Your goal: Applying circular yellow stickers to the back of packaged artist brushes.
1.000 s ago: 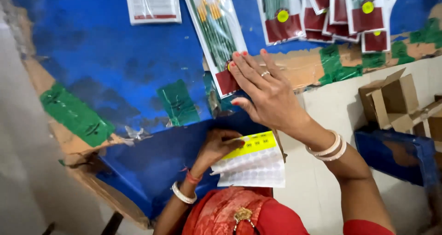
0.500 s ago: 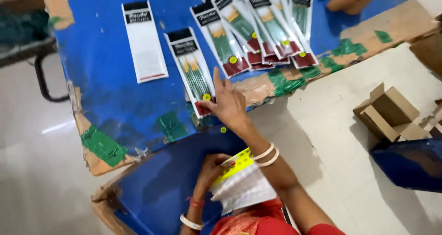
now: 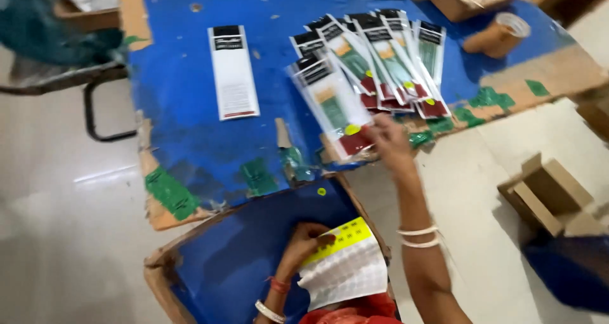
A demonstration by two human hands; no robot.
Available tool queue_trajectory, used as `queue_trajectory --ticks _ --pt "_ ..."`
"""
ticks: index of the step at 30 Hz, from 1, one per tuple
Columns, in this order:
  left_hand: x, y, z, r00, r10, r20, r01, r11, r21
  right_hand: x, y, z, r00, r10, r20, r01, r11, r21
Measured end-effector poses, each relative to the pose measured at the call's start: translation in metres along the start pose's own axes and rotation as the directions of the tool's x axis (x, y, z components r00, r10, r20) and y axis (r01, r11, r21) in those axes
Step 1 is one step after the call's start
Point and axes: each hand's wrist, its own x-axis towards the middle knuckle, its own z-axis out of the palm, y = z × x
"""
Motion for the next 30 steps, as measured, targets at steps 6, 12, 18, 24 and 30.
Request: queue_trajectory --ticks 6,12,18,24,30 --pt "0.001 0.009 0.003 0.998 -0.039 -0.038 0.039 0.999 -0.020 0.069 0.001 -0.037 0.987 -0.028 -0.156 0.049 0.990 0.131" --pt "0.008 -0.001 -0.002 0.998 -0.013 0.056 0.018 0.996 -0.086 0.109 0.033 0.067 0.574 -0.818 0.045 0.423 0.249 -0.871" --pt "-0.001 0.017 -0.007 0.999 -0.037 0.029 0.037 0.999 0.001 0.107 -0.095 0.263 0.974 -0.185 0.128 0.221 0.680 -0.699" --pt "0.001 -0.008 -0.008 0.991 -0.134 0.013 0.133 0.968 -0.214 0.105 -0.118 0.269 0.983 0.004 0.183 0.114 0.766 -0.633" --pt "-0.013 0.028 -0.007 0.997 -0.063 -0.040 0.063 0.998 0.010 0.079 -0.106 0.169 0.958 -0.121 0.260 0.136 0.990 -0.042"
